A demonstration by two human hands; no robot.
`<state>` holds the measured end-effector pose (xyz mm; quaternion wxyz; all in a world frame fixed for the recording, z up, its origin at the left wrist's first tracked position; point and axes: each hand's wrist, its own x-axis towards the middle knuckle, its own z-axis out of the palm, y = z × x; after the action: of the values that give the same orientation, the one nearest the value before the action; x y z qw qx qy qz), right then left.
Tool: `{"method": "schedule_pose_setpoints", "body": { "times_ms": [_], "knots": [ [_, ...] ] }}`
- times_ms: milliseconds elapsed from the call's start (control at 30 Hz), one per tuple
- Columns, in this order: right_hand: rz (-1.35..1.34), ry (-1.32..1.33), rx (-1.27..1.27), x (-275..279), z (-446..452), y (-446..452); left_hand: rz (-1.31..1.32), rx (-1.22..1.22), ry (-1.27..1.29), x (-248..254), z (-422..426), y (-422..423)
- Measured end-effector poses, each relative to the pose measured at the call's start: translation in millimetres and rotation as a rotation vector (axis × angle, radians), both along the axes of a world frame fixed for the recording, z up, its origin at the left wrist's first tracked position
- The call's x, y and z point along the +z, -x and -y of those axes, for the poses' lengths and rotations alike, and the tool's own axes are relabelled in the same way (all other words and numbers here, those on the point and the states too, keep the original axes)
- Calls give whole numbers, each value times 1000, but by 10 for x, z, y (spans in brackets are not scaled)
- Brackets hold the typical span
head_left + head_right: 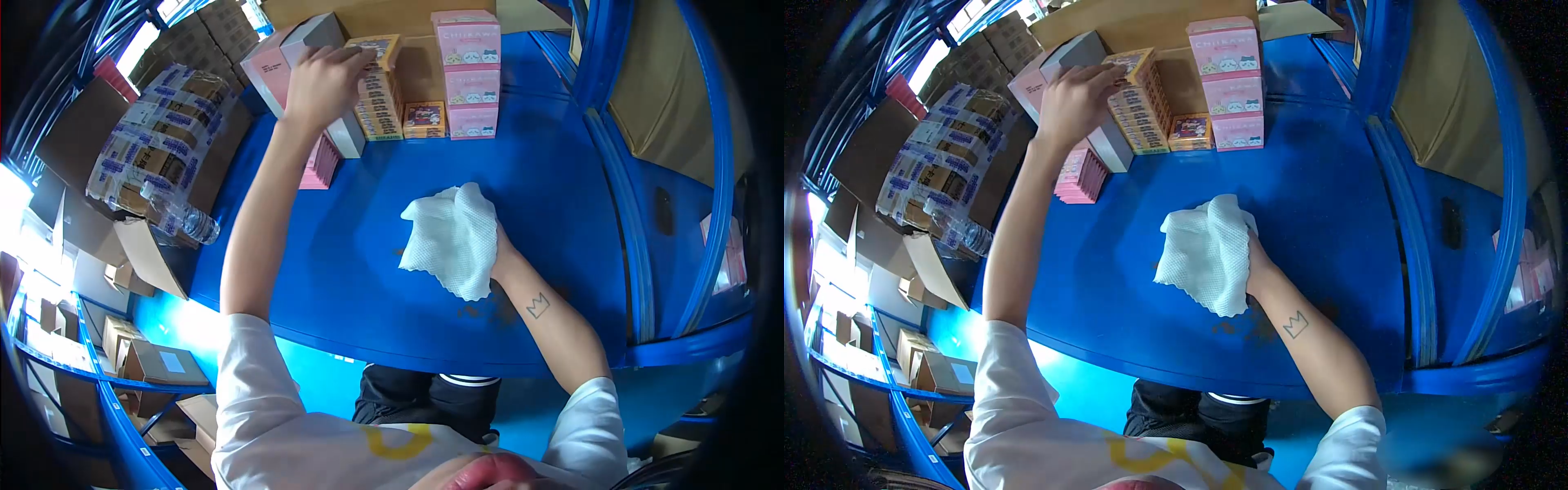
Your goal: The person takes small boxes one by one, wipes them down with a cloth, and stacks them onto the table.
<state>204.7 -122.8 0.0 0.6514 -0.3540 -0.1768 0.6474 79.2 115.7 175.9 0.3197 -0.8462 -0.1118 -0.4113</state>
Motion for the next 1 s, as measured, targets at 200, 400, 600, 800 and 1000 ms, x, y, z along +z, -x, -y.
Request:
{"method": "schedule_pose_setpoints", "body": {
  "times_ms": [200, 400, 600, 800, 1000],
  "knots": [
    [-21, 65, -37, -132, -45, -56, -362, 379, 225, 287, -204, -359],
    [72, 4, -11, -103, 15, -36, -504, 551, 247, 375, -181, -479],
    [2, -12, 16, -160, 3, -40, -330, 217, 63, 153, -347, -519],
    [6, 47, 9, -335, -28, -114, -538, 363, 327, 205, -352, -653],
    [-130, -53, 62, -298, -32, -115, -348, 130, 50, 195, -169, -526]
  ]
}}
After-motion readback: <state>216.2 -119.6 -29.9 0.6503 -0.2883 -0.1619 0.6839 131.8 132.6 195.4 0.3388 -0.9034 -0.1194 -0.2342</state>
